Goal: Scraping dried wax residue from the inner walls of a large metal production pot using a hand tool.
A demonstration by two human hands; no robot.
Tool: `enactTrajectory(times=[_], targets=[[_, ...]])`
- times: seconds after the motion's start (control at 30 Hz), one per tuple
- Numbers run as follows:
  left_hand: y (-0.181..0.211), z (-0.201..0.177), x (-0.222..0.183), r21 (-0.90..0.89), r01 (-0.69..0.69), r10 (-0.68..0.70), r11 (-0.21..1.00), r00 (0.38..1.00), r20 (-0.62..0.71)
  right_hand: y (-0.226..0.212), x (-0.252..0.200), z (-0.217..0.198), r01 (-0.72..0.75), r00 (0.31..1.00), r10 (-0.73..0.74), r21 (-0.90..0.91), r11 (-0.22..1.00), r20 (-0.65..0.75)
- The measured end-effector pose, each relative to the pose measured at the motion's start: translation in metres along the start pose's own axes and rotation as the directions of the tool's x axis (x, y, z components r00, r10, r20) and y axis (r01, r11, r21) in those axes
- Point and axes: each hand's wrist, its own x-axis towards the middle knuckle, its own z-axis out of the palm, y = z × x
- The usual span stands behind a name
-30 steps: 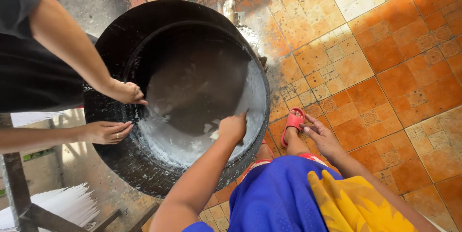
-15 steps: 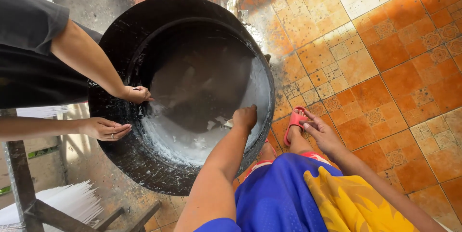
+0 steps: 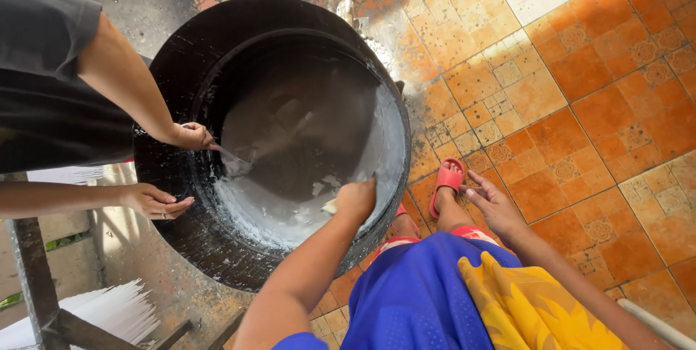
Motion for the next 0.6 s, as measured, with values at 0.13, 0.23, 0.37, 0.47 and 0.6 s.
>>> enactTrajectory(times=[0.13, 0.23, 0.37, 0.47, 0.6], targets=[[-0.007, 0.079, 0.063, 0.068, 0.033, -0.034, 0.997, 0.999, 0.013, 0.016, 0.009, 0.010, 0.012, 1.000, -0.011, -0.018, 1.000, 0.014], [-0.010, 0.076, 0.062, 0.067, 0.023, -0.029, 0.998, 0.995, 0.091, 0.017, 0.005, 0.015, 0.007, 0.999, -0.008, 0.032, 0.999, 0.041], [-0.020, 0.008, 0.005, -0.020, 0.040, -0.038, 0.999, 0.993, 0.113, 0.015, 0.006, 0.005, 0.009, 0.999, -0.008, -0.012, 1.000, 0.048], [-0.034, -0.032, -0.028, -0.056, 0.056, -0.047, 0.997, 0.987, 0.155, 0.010, 0.007, -0.003, 0.004, 0.999, -0.002, -0.037, 0.999, 0.047], [-0.030, -0.026, -0.025, -0.043, 0.006, -0.003, 0.999, 0.998, 0.067, 0.000, 0.000, -0.004, -0.022, 0.999, 0.023, -0.032, 0.999, 0.032]])
